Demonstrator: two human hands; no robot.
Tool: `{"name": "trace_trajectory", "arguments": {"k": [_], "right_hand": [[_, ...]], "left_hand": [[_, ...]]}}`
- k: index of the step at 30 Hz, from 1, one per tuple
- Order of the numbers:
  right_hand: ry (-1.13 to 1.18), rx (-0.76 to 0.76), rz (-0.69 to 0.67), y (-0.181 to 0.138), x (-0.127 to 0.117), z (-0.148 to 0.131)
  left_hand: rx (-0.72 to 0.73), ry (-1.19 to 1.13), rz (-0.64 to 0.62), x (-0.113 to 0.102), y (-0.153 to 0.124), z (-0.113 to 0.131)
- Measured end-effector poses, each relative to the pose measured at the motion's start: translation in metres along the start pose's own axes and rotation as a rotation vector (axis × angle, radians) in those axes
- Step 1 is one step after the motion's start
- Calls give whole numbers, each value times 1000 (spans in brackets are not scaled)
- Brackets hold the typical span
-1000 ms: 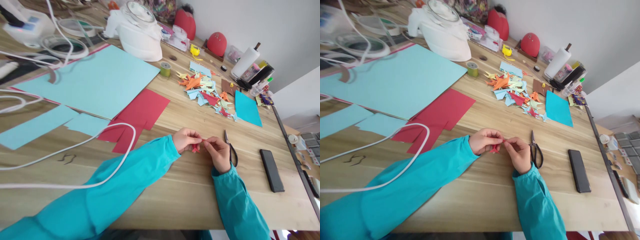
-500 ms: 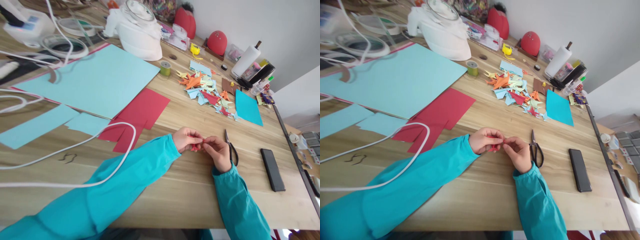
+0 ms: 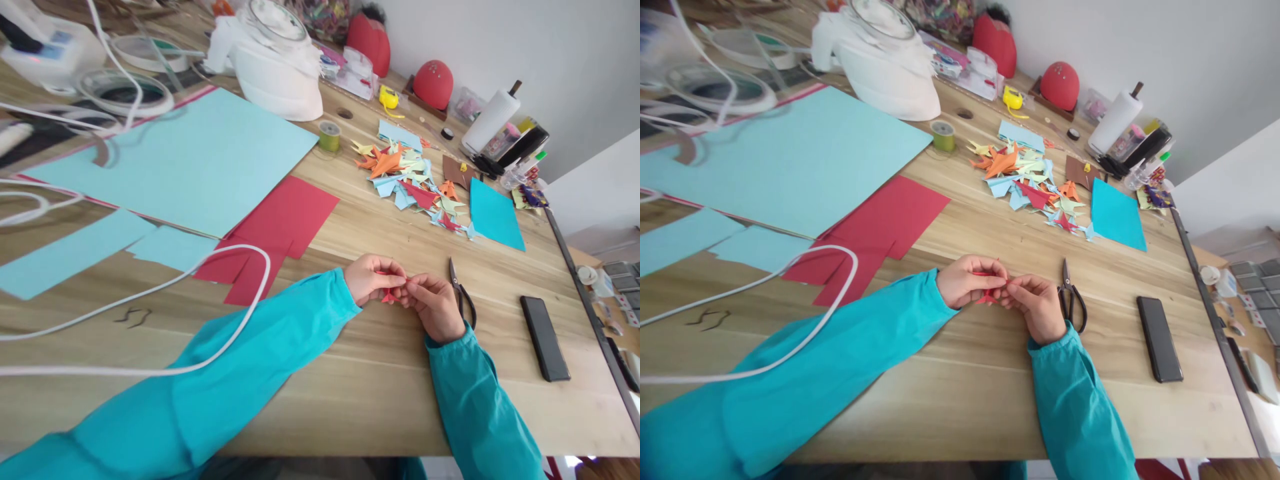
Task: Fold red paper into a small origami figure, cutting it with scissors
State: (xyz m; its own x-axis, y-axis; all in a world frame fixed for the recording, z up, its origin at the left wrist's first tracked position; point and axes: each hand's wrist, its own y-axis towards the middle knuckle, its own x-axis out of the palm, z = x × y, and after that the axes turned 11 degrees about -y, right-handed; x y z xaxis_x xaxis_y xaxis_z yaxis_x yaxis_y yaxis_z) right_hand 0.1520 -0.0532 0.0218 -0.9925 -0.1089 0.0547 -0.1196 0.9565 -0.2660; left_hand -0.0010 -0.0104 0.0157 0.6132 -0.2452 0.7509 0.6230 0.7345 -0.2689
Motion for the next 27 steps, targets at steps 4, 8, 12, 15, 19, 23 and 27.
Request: {"name": "trace_trajectory", "arguments": {"k": [4, 8, 12, 15, 19, 23, 27], "right_hand": [[73, 88, -33, -1, 0, -5], [115, 126, -33, -1, -2, -6], [130, 143, -42, 0, -3, -4], [132, 127, -50, -1, -3, -3], [110, 92, -73, -1, -3, -3], [107, 71, -82, -1, -4, -3], [151, 83, -97, -1, -3, -3]], "left_hand": [[4, 19, -8, 0, 1, -1], [-6, 51, -6, -1, 1, -1], [-5, 74, 3, -2, 2, -3], [-3, 79, -4, -2, 3, -3], [0, 77, 2, -1, 3, -2], [4, 53, 14, -1, 2, -1], [-1, 56, 8, -2, 3, -2]]}}
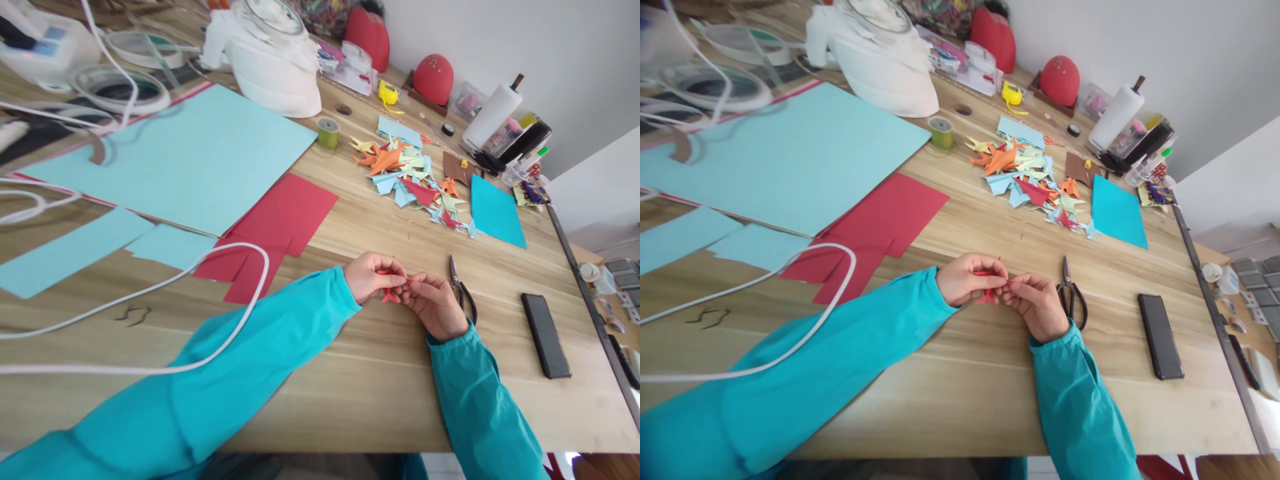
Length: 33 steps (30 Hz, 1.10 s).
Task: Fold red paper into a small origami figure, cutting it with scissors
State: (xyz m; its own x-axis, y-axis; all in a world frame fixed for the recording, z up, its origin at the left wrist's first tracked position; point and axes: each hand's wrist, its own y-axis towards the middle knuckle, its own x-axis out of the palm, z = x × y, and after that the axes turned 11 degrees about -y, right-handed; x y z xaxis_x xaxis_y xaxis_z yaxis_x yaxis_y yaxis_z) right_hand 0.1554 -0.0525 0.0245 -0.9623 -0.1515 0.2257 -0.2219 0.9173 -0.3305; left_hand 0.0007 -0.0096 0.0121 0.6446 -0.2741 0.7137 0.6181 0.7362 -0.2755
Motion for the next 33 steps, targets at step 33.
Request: {"name": "trace_trajectory", "arguments": {"k": [33], "right_hand": [[59, 17, 90, 0, 4, -1]], "left_hand": [[229, 277, 76, 6, -2, -1]]}}
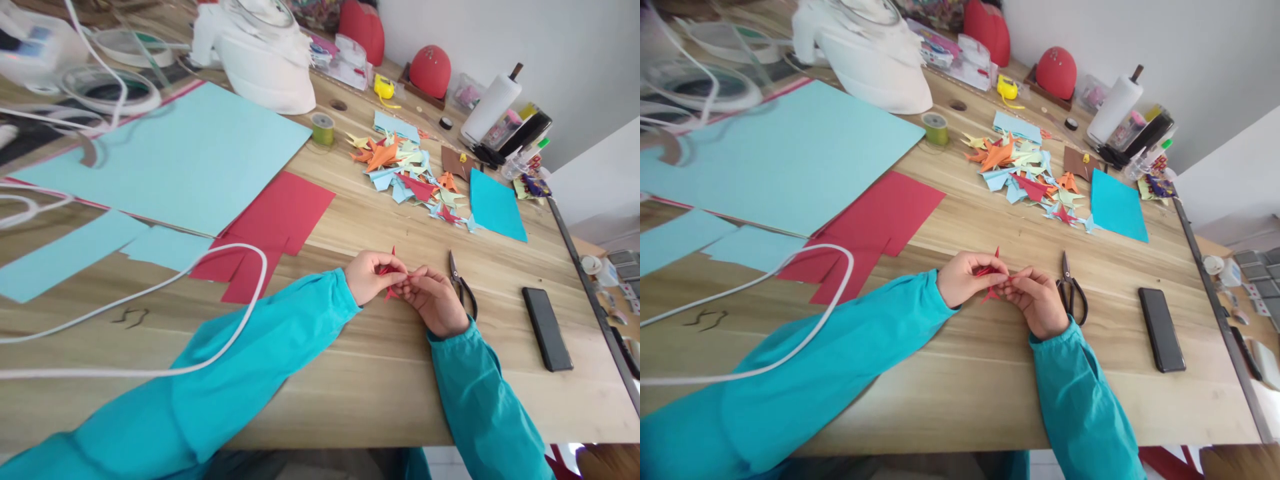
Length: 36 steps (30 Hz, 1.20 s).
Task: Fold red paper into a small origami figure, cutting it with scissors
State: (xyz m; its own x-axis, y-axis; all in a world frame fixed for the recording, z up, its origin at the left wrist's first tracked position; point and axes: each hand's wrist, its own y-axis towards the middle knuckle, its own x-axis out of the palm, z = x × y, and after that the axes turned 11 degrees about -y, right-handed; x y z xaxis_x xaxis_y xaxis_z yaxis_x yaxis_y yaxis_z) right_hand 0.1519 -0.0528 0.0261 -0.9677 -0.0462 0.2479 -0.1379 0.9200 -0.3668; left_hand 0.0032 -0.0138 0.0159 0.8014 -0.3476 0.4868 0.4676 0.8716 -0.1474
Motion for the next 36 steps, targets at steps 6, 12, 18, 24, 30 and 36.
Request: {"name": "trace_trajectory", "arguments": {"k": [6, 12, 18, 24, 30, 36], "right_hand": [[6, -11, 49, 1, 3, 0], [0, -14, 76, 1, 5, 1], [4, -24, 88, 1, 5, 0], [3, -18, 108, 2, 5, 2], [38, -13, 140, 3, 4, 2], [20, -45, 116, 3, 3, 3]], "left_hand": [[43, 100, 27, 2, -1, 0], [72, 124, 39, 3, -1, 1], [62, 116, 41, 3, -1, 1], [73, 124, 40, 4, -1, 0], [68, 119, 47, 2, -1, -1], [80, 114, 57, 1, -1, -2]]}}
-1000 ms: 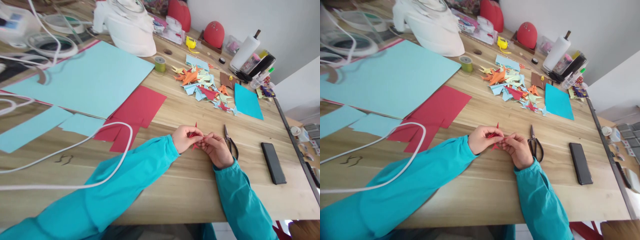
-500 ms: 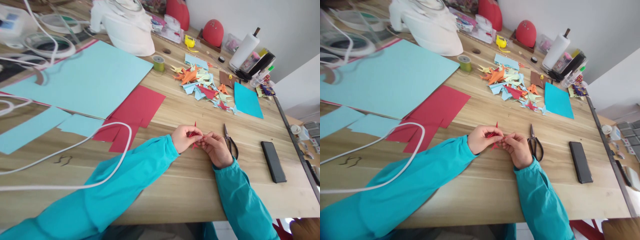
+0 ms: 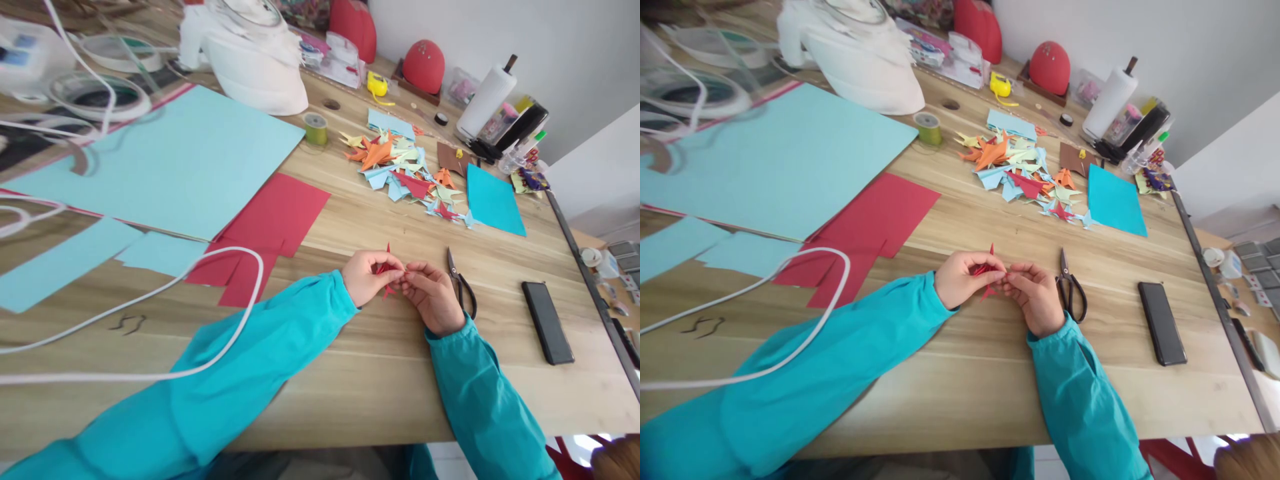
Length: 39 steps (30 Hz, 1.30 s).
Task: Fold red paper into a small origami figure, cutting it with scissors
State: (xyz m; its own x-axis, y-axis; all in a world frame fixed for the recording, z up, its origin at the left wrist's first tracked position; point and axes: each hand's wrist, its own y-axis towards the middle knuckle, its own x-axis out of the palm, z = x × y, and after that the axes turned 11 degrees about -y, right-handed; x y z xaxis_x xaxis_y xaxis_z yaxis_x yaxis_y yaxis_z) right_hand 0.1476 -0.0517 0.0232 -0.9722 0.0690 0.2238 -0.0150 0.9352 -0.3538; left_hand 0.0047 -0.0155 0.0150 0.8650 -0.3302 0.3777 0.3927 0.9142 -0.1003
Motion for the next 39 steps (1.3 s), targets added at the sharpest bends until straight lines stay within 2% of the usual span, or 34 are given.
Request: {"name": "trace_trajectory", "arguments": {"k": [10, 16, 21, 30, 36, 39], "right_hand": [[-163, -187, 93, -1, 0, 3], [-145, -148, 37, -2, 2, 0], [-188, -88, 17, -3, 1, -1], [-257, -111, 24, -3, -1, 1], [-376, -237, 110, -2, 1, 4], [-500, -328, 178, -3, 2, 5]], "left_hand": [[-63, -46, -16, 3, -3, 2], [-81, -156, 1, -1, 1, -1], [-75, -149, 16, 0, 2, -1], [-41, -126, -8, 1, 0, 0], [-32, -84, 27, 2, -1, -2], [53, 27, 42, 3, -3, -3]]}}
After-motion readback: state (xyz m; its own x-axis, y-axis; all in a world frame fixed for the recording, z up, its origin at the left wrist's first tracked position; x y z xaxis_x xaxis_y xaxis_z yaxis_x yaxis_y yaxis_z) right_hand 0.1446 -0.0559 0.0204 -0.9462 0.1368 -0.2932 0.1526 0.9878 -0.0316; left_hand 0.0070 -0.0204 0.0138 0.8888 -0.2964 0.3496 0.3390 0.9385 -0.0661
